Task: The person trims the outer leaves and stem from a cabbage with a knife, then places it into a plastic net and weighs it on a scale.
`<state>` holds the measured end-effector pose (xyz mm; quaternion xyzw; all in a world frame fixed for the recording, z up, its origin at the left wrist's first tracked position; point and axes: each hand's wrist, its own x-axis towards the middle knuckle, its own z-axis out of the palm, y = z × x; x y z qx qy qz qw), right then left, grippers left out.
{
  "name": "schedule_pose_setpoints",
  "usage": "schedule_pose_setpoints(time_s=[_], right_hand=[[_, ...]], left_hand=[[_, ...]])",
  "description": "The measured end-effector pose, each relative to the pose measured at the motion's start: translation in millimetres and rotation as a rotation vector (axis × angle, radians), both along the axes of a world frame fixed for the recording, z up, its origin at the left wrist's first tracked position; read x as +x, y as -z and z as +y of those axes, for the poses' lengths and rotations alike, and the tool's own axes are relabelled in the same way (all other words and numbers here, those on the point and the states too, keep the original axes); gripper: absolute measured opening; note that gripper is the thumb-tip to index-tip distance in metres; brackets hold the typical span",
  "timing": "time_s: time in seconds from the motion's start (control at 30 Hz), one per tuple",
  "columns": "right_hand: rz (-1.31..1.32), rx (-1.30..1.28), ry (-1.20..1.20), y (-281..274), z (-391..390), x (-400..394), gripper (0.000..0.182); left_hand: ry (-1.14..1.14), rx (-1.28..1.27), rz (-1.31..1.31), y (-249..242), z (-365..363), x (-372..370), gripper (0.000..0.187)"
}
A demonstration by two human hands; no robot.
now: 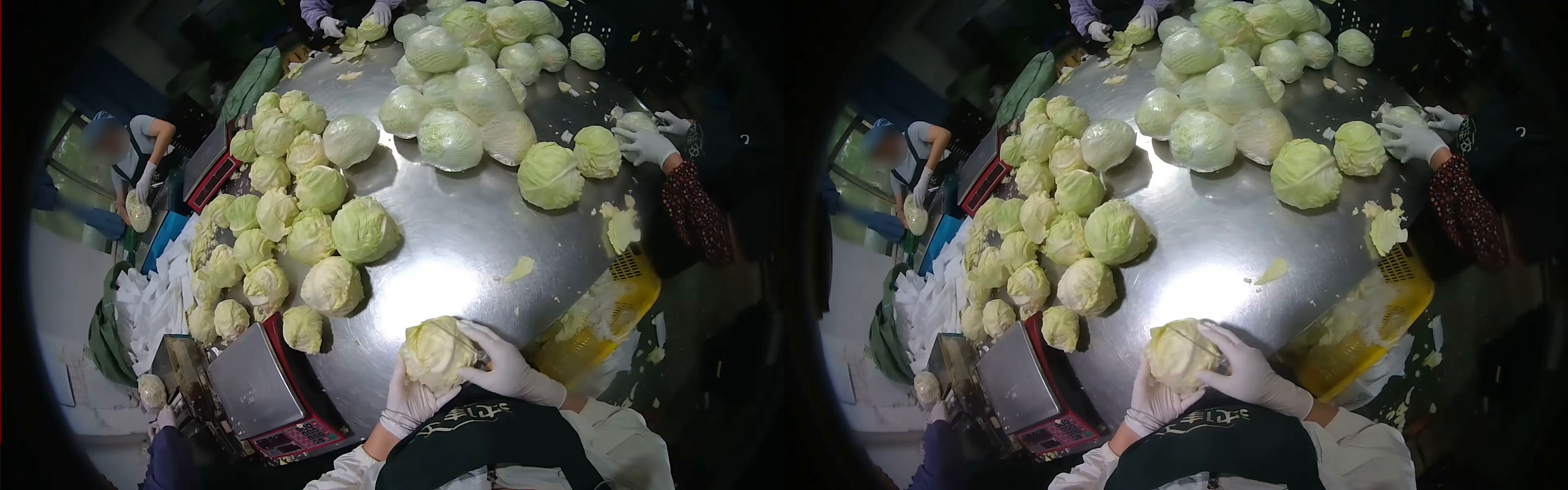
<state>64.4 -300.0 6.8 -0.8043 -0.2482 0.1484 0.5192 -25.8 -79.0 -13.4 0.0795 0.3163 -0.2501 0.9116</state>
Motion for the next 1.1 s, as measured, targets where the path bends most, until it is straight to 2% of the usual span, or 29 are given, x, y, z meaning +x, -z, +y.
schedule_pose_setpoints(time_s=[0.03,0.07,0.1,0.13,0.17,0.2,0.23,0.3,0.33,0.4,0.6,0.73,0.87,0.97,1.03,1.1], right_hand=[[0.021,-0.044,-0.005,0.8,4.9,-1.9,0.077],[0.019,-0.044,0.0,3.3,4.3,2.0,0.077],[0.0,-0.021,-0.01,6.3,3.1,9.2,0.075],[-0.017,-0.001,-0.021,9.4,1.3,15.3,0.072],[-0.018,-0.003,-0.016,14.0,-0.1,19.8,0.072],[0.086,0.056,0.001,18.9,-1.1,24.0,0.069],[0.19,0.115,0.02,17.0,-2.2,28.4,0.067],[0.27,0.071,0.054,6.4,-5.8,38.9,0.06],[0.187,0.013,0.067,4.6,-8.1,43.6,0.058],[0.037,-0.129,0.066,-3.7,-15.1,46.8,0.056],[0.053,-0.285,0.07,-4.2,-33.1,31.6,0.06],[-0.139,-0.316,0.12,3.9,-26.4,30.8,0.059],[-0.158,-0.32,0.131,-0.3,-17.9,46.2,0.055],[-0.133,-0.324,0.153,10.2,-18.8,66.4,0.045],[-0.041,-0.402,0.315,45.9,-30.6,101.7,0.037],[0.003,-0.366,0.33,60.6,-40.2,106.8,0.035]], left_hand=[[0.136,0.186,0.04,5.0,1.5,-0.3,0.094],[0.148,0.147,0.001,2.9,5.7,-0.6,0.085],[0.154,0.147,-0.001,11.0,6.0,-1.2,0.085],[0.095,0.748,-0.157,25.8,5.6,-3.2,0.08],[0.024,1.346,-0.32,11.3,-2.6,8.1,0.077],[0.016,1.336,-0.317,-9.8,-7.8,12.5,0.084],[0.024,1.33,-0.322,-7.1,-10.6,19.1,0.084],[0.168,1.85,-0.829,6.9,-19.7,29.9,0.094],[0.147,1.84,-0.792,10.2,-24.4,40.3,0.102],[0.143,1.84,-0.8,13.1,-32.8,58.8,0.1],[0.195,1.842,-0.821,10.4,-46.5,78.6,0.091],[0.196,1.834,-0.815,15.9,-41.5,81.3,0.088],[0.186,1.832,-0.759,15.1,-49.6,83.4,0.088],[0.12,1.787,-0.723,13.7,-55.5,77.6,0.088],[0.352,2.222,-1.133,-11.1,-69.1,67.2,0.086],[0.36,2.188,-1.183,7.1,-54.6,61.2,0.092]])
